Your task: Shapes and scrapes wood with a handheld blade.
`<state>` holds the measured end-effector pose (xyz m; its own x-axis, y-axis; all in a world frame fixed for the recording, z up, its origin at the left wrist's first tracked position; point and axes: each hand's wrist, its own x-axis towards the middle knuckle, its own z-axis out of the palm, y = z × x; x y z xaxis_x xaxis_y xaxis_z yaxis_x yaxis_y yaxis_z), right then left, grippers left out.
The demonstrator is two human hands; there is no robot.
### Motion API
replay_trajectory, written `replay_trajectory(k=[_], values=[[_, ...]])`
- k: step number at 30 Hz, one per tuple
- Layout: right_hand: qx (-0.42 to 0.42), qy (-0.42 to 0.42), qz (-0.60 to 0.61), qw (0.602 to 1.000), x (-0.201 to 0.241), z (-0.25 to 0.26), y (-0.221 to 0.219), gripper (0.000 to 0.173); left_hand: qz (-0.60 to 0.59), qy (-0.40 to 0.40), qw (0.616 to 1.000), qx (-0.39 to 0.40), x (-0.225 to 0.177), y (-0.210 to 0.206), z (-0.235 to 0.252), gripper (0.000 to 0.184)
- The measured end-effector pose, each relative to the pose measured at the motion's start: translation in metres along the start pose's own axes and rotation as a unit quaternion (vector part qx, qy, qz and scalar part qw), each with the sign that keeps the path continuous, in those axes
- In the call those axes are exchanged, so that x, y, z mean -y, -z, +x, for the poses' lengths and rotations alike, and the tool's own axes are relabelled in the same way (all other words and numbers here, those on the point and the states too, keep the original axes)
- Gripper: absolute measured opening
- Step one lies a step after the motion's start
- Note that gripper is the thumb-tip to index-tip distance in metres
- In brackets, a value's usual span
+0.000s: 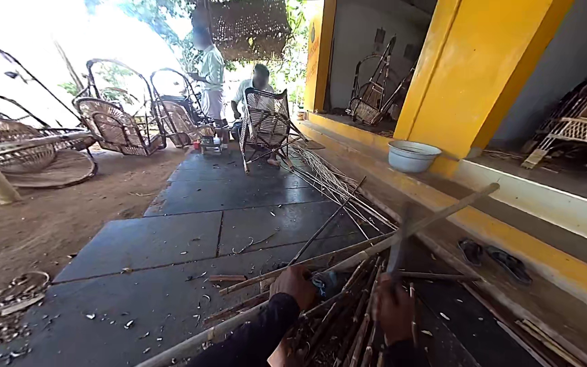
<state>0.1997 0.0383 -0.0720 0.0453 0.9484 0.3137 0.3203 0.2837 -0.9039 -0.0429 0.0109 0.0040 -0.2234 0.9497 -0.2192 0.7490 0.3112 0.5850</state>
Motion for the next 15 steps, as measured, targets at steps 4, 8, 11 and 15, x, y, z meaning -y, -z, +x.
replay_trajectory(k=[4,8,11,15], values=[[0.029,0.032,-0.061,0.997,-0.001,-0.015,-0.006,0.045,0.007,-0.026,0.999,0.035,0.004,-0.005,0.008,0.028],[-0.026,0.013,-0.004,1.0,-0.004,-0.01,-0.006,0.04,0.014,-0.026,0.998,0.048,0.008,-0.006,0.01,0.029],[-0.02,-0.005,-0.015,1.0,-0.004,-0.009,0.004,0.043,0.014,-0.03,0.998,0.055,0.019,-0.005,0.018,0.027],[0.041,0.016,-0.063,0.997,-0.008,-0.015,0.004,0.045,0.012,-0.027,0.998,0.053,0.017,-0.005,0.017,0.028]])
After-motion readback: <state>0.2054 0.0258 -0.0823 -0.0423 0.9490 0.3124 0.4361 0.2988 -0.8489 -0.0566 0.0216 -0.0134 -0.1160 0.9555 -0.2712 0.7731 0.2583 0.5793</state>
